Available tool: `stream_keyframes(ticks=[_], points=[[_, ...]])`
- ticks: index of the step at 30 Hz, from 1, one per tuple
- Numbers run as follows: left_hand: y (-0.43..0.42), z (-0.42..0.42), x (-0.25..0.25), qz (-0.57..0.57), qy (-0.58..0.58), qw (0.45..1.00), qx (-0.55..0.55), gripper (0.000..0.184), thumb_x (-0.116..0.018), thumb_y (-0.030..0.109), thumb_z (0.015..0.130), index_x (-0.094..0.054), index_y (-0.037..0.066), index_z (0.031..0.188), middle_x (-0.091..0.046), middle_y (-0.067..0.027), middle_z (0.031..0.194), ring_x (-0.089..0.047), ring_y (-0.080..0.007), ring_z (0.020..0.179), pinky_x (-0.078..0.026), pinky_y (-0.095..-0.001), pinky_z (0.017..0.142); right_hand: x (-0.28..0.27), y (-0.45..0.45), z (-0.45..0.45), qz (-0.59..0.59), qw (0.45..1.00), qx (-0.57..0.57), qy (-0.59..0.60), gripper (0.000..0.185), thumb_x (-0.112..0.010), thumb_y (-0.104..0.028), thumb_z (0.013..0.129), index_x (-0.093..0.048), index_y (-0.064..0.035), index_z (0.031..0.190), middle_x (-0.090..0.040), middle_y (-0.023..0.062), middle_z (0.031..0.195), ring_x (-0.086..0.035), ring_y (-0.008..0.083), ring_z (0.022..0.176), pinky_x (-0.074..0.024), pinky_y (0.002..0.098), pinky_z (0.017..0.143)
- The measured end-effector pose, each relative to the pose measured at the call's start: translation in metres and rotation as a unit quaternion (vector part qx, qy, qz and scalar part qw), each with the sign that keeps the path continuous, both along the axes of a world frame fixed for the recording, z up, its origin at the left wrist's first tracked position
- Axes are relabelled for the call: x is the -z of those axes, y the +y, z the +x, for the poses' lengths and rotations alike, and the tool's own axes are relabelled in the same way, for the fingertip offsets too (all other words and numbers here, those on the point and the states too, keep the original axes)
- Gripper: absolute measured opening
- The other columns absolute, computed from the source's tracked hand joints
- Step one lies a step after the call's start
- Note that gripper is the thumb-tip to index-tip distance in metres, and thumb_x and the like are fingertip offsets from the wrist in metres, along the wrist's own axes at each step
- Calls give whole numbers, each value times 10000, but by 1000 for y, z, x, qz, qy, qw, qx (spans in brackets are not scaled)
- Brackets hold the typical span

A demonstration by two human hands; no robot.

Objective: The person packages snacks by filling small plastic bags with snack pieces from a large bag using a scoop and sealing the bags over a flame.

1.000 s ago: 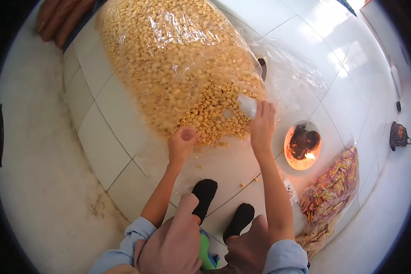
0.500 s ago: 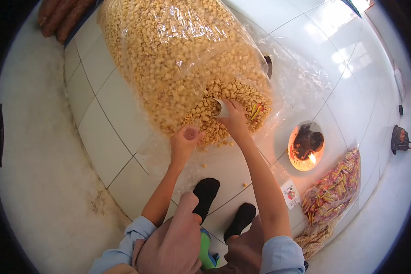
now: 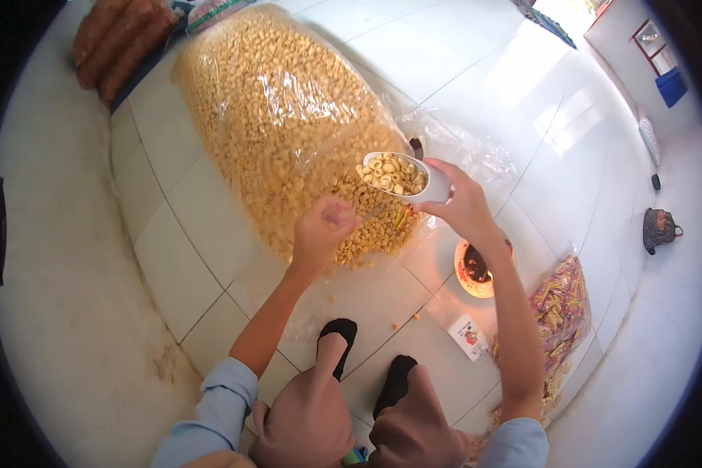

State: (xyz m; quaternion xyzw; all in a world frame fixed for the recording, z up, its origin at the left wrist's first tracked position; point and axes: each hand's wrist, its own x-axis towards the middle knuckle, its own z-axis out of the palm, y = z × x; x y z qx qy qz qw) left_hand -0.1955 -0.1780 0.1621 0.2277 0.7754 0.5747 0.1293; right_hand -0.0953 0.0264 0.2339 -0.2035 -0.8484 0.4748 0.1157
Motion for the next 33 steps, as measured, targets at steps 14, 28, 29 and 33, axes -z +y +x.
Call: stream_keyframes(ticks=[14,28,29,33], points=[[24,-8,9,17,197,978,63,304,-724,42,606,-551,48,856,-568,-43,720,-559,-135,625,-465,-243,557,-56,5,5,164,964,-148,-148,632,-737,-146,570,-511,-79,1157,-532,120,1104,-501,253,989,-420,353,838],[17,-16,32,-27,230,970,70,389,-746,125,602,-532,50,918,-567,-67,730,-563,-184,642,-471,-278,564,-61,-34,-21,302,926,-209,-87,465,-671,-29,605,-502,-32,1037,-501,81,1020,-463,239,1017,-431,348,855],[16,-17,33,-30,213,974,76,400,-749,140,614,-530,48,936,-569,-72,730,-562,-177,636,-471,-276,564,-61,-35,-22,311,927,-197,-75,461,-668,-19,603,-506,-31,1034,-498,77,1034,-460,238,1026,-430,343,861],[13,-19,31,-37,147,984,94,424,-748,178,638,-518,48,970,-577,-75,742,-563,-153,626,-471,-274,565,-67,-39,-24,324,924,-194,-57,462,-658,16,597,-513,-27,1033,-492,71,1060,-453,236,1049,-428,334,878]])
